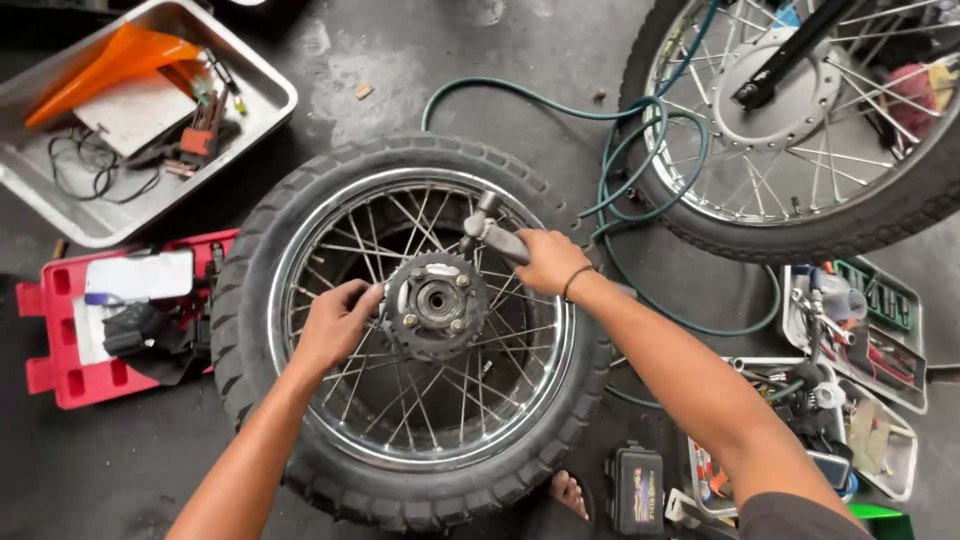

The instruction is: Removing the sprocket assembly from a motorcycle wheel hub using a screwdriver, hammer, and pliers.

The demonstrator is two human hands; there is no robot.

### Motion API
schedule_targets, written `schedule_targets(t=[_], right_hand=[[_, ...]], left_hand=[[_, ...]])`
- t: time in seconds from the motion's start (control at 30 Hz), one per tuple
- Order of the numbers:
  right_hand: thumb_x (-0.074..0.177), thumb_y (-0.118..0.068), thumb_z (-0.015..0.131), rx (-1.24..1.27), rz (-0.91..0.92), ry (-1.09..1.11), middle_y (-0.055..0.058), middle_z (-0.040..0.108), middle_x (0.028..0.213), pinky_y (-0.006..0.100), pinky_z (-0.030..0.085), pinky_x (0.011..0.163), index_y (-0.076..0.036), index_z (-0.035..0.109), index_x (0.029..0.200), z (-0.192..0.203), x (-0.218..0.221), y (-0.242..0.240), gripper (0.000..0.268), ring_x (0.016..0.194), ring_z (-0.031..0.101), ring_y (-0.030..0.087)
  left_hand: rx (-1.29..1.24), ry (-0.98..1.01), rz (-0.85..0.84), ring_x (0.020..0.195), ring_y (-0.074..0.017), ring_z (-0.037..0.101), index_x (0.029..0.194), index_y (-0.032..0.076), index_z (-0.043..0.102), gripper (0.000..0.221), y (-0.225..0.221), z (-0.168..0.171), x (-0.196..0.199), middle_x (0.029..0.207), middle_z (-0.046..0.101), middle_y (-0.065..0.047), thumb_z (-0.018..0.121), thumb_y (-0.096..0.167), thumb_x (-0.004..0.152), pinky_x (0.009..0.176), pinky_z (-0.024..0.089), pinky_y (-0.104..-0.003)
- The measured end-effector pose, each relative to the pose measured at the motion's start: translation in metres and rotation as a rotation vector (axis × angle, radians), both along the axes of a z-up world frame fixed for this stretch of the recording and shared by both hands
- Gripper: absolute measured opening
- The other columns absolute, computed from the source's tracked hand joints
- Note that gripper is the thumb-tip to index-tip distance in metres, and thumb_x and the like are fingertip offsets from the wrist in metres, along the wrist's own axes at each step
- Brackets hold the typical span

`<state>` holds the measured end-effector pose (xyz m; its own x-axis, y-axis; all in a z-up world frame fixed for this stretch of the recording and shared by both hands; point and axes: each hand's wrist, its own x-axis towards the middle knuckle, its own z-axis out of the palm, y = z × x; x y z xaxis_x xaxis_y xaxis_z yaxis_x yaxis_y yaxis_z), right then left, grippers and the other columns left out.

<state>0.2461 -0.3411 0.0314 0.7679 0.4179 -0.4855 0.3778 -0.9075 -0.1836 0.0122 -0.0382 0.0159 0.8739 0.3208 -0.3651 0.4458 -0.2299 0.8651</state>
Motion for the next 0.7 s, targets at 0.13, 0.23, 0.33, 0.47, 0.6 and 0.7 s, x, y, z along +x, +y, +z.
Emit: schedule_targets(t=[0.13,0.23,0.33,0.47,0.6,0.7], right_hand=[[0.089,-0.028,0.084,0.000,0.096,0.041,0.022,0.081,0.125,0.061,0.063,0.100,-0.013,0.071,0.144,-0.011,0.002,0.031,0.058,0.122,0.077,0.047],[0.087,-0.024,0.085,0.091,0.097,0.107,0.024,0.081,0.126,0.064,0.061,0.104,-0.010,0.072,0.143,-0.029,0.014,0.027,0.059,0.126,0.074,0.049],[0.087,-0.029,0.085,0.049,0.066,0.088,0.022,0.081,0.127,0.063,0.061,0.106,-0.014,0.071,0.146,-0.033,0.008,0.020,0.062,0.128,0.074,0.047],[0.089,-0.025,0.084,0.082,0.097,0.143,0.024,0.079,0.131,0.068,0.059,0.108,-0.014,0.069,0.149,-0.014,-0.004,0.027,0.063,0.130,0.072,0.050],[0.089,-0.023,0.084,0.143,0.044,0.090,0.023,0.082,0.120,0.061,0.063,0.101,-0.009,0.072,0.144,-0.033,-0.006,0.026,0.058,0.121,0.076,0.047],[0.084,-0.022,0.087,0.199,0.049,0.102,0.023,0.082,0.118,0.061,0.063,0.100,-0.009,0.076,0.136,-0.034,0.002,0.022,0.054,0.121,0.076,0.049]], left_hand=[[-0.018,0.007,-0.020,0.085,-0.0317,0.075,0.103,0.010,0.084,0.042,-0.005,0.012,-0.005,0.085,0.081,-0.014,0.069,0.048,0.111,0.087,0.056,-0.048],[-0.008,0.027,-0.057,0.089,-0.0363,0.077,0.107,0.010,0.084,0.041,-0.002,0.007,-0.006,0.087,0.082,-0.016,0.069,0.049,0.110,0.087,0.056,-0.049],[-0.008,0.044,-0.079,0.090,-0.0391,0.077,0.108,0.011,0.083,0.042,0.001,-0.004,-0.012,0.089,0.082,-0.016,0.068,0.050,0.109,0.086,0.057,-0.050],[-0.003,0.049,-0.100,0.090,-0.0426,0.077,0.105,0.009,0.083,0.043,0.000,0.006,-0.013,0.088,0.081,-0.020,0.068,0.049,0.109,0.085,0.056,-0.052],[0.010,0.030,-0.080,0.086,-0.0395,0.075,0.101,0.010,0.082,0.041,0.000,0.001,-0.009,0.084,0.080,-0.019,0.068,0.048,0.109,0.084,0.056,-0.050],[-0.035,0.069,-0.097,0.083,-0.0380,0.074,0.092,0.009,0.080,0.050,0.001,-0.003,-0.007,0.080,0.078,-0.018,0.065,0.053,0.112,0.083,0.056,-0.048]])
